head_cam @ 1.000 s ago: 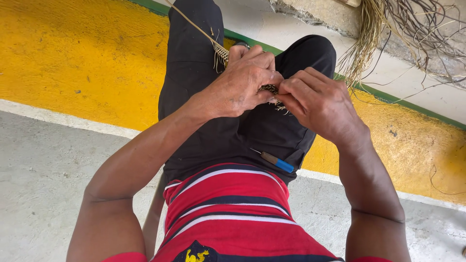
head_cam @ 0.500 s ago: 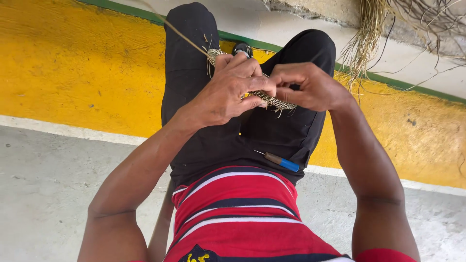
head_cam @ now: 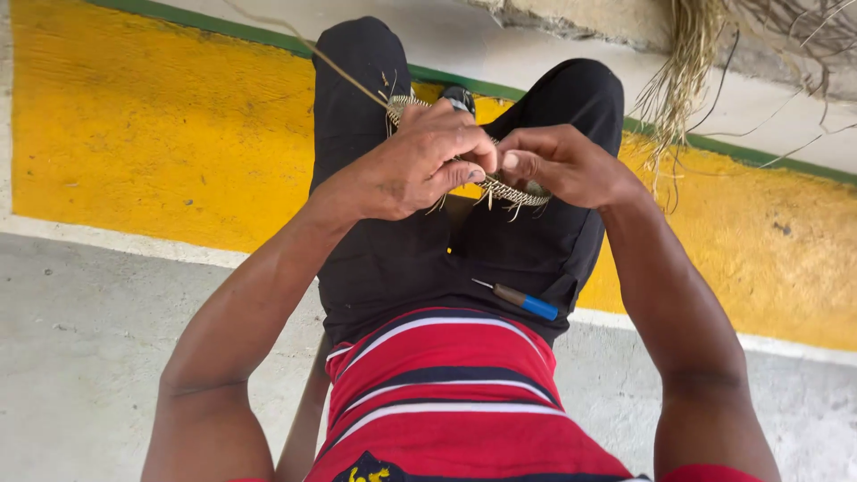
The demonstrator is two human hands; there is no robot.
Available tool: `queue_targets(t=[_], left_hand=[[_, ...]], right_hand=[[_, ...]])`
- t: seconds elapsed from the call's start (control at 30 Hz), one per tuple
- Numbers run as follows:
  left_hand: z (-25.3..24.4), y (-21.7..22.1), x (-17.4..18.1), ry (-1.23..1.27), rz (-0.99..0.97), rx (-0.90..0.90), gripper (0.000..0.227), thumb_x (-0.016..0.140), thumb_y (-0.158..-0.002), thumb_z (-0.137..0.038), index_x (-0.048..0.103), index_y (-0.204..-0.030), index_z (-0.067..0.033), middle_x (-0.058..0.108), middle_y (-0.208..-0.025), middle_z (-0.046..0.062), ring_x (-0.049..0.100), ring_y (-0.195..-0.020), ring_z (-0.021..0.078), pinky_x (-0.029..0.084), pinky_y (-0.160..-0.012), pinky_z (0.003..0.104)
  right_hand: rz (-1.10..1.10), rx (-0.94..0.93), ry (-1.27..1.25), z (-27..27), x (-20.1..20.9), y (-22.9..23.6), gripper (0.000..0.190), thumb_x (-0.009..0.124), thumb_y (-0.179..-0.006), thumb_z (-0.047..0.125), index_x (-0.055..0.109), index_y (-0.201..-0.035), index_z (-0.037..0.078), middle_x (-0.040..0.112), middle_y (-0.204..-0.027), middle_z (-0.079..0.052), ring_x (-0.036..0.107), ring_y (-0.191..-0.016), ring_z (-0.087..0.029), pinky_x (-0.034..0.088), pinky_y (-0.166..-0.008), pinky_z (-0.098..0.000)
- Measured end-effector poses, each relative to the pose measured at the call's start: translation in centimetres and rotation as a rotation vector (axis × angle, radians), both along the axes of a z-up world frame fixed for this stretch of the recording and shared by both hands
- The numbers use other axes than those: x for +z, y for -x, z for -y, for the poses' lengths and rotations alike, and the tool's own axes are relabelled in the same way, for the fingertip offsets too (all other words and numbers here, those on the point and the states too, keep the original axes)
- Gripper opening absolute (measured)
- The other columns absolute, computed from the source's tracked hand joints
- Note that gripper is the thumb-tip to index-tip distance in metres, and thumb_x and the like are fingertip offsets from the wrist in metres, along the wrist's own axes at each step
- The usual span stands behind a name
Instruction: Hand-weaving a circular straw mat using fibers and an awl tool.
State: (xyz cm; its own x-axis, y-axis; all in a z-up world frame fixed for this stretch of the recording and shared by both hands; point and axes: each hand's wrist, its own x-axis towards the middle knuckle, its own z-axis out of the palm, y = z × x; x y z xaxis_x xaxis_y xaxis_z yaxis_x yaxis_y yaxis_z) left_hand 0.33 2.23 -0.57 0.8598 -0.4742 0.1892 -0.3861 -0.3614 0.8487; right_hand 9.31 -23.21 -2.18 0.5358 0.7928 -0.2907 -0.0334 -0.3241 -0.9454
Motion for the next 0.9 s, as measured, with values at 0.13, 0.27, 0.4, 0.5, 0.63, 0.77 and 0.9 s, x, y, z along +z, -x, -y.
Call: queue_targets(t=[0.13, 0.27, 0.4, 0.5, 0.63, 0.77, 0.9], left_hand=[[0.6, 0.3, 0.8, -0.090, 0.006, 0.027, 0.005, 0.067, -0.100, -0.021, 0.068, -0.102, -0.0164, 0.060, -0.095, -0.002, 0.052, -0.099, 0.0196, 0.031, -0.096, 0.043], [0.3, 1.3, 0.7, -0.156, 0.137, 0.097, 0.008, 0.068, -0.100, -0.025, 0.071, -0.099, -0.0169, 0.058, -0.094, 0.000, 0.051, -0.101, 0.0207, 0.029, -0.099, 0.045], [0.6, 2.4, 0.4, -0.180, 0.168, 0.106, 0.009, 0.067, -0.099, -0.025, 0.071, -0.098, -0.0166, 0.057, -0.096, -0.001, 0.050, -0.104, 0.0220, 0.028, -0.099, 0.047], [1.0, 3.0, 0.2, -0.172, 0.150, 0.069, 0.012, 0.068, -0.099, -0.025, 0.069, -0.098, -0.0136, 0.057, -0.100, 0.000, 0.050, -0.104, 0.0219, 0.028, -0.100, 0.048], [1.9, 4.6, 0.1, -0.251, 0.145, 0.126, 0.012, 0.071, -0.096, -0.024, 0.068, -0.099, -0.0124, 0.058, -0.100, 0.000, 0.051, -0.105, 0.0214, 0.030, -0.100, 0.047], [2.8, 7.1, -0.5, -0.323, 0.175, 0.279, 0.012, 0.074, -0.096, -0.022, 0.068, -0.101, -0.0131, 0.058, -0.101, 0.001, 0.050, -0.105, 0.0230, 0.034, -0.095, 0.044], [3.8, 10.0, -2.1, -0.311, 0.202, 0.316, 0.013, 0.074, -0.097, -0.021, 0.068, -0.106, -0.0139, 0.059, -0.105, -0.002, 0.053, -0.107, 0.0188, 0.037, -0.098, 0.042]], right_hand=[[-0.152, 0.023, -0.005, 0.1, 0.6, 1.9, 0.021, 0.063, -0.106, 0.023, 0.070, -0.113, 0.004, 0.057, -0.083, 0.007, 0.047, -0.074, -0.002, 0.039, -0.062, -0.0220], [-0.188, 0.051, 0.021, -1.0, 0.8, 2.3, 0.019, 0.063, -0.104, 0.023, 0.069, -0.108, 0.006, 0.059, -0.084, 0.008, 0.048, -0.075, -0.001, 0.041, -0.064, -0.0213], [-0.151, 0.037, -0.028, -1.5, 0.4, 3.7, 0.015, 0.065, -0.102, 0.020, 0.068, -0.101, 0.005, 0.062, -0.086, 0.007, 0.053, -0.077, -0.001, 0.045, -0.066, -0.0213], [0.078, -0.062, -0.007, -1.4, 0.4, 5.3, 0.015, 0.069, -0.100, 0.014, 0.063, -0.090, 0.004, 0.058, -0.082, 0.005, 0.051, -0.075, -0.003, 0.044, -0.064, -0.0232], [0.123, -0.170, 0.105, -1.0, 0.3, 7.1, 0.014, 0.069, -0.094, 0.010, 0.062, -0.085, 0.003, 0.055, -0.073, 0.000, 0.048, -0.069, -0.007, 0.042, -0.060, -0.0269], [0.386, -0.126, 0.072, -0.9, 2.7, 8.5, 0.007, 0.070, -0.096, 0.010, 0.070, -0.100, 0.005, 0.067, -0.087, -0.002, 0.061, -0.087, -0.015, 0.050, -0.080, -0.0319], [0.386, -0.053, 0.073, 0.8, 2.1, 11.8, 0.027, 0.076, -0.088, 0.015, 0.068, -0.112, 0.006, 0.064, -0.103, -0.008, 0.060, -0.103, -0.025, 0.047, -0.094, -0.0393]])
